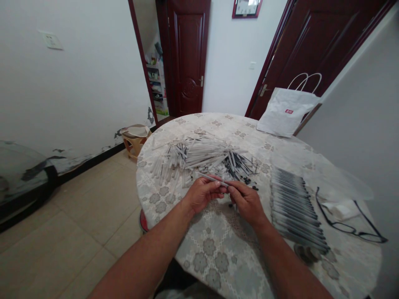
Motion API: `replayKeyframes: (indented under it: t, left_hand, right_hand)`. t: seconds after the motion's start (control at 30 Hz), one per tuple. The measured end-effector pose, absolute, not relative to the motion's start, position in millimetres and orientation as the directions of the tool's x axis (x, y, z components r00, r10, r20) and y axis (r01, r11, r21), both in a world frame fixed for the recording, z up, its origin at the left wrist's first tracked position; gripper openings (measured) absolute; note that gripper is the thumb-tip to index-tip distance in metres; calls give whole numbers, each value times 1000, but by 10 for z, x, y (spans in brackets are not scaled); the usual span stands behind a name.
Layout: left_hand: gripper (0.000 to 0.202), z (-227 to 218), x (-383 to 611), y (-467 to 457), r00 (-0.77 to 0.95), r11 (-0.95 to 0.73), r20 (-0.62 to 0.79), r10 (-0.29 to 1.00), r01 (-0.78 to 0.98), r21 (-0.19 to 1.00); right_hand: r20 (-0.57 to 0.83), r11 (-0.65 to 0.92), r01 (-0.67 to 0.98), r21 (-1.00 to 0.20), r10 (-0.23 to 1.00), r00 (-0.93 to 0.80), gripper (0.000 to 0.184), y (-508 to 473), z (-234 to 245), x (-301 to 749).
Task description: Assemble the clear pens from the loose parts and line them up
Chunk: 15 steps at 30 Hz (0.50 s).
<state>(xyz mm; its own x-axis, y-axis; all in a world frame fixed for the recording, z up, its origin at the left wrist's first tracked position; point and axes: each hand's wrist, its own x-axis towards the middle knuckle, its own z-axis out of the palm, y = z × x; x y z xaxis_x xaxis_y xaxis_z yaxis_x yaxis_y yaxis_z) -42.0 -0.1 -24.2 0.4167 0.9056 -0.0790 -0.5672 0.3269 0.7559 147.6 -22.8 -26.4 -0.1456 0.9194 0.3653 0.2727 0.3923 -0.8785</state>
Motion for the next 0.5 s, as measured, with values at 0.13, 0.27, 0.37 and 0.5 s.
replayKeyframes:
  t: [0.13,0.27,0.37,0.5]
  left_hand:
    - [27,-262,-444,-23,505,382,-73,860,-542,749]
    - [26,-289,-463,-31,577,426,-70,814,-510,747]
    - [25,-290,-465,-34,593,447,-79,801,-505,739]
    - [21,-263,-459,-26,571,460,-100,815,-532,711]
  right_hand:
    - [127,139,31,-990,962,-241,34,-191,-300,1526]
    - [64,44,-73,-996,952,-301,34,-172,-308,1591]
    - [44,18,-82,-996,943,-330,33,-185,-284,1588]
    - [94,73,-83,-994,951,-294,31,-195,-266,1545]
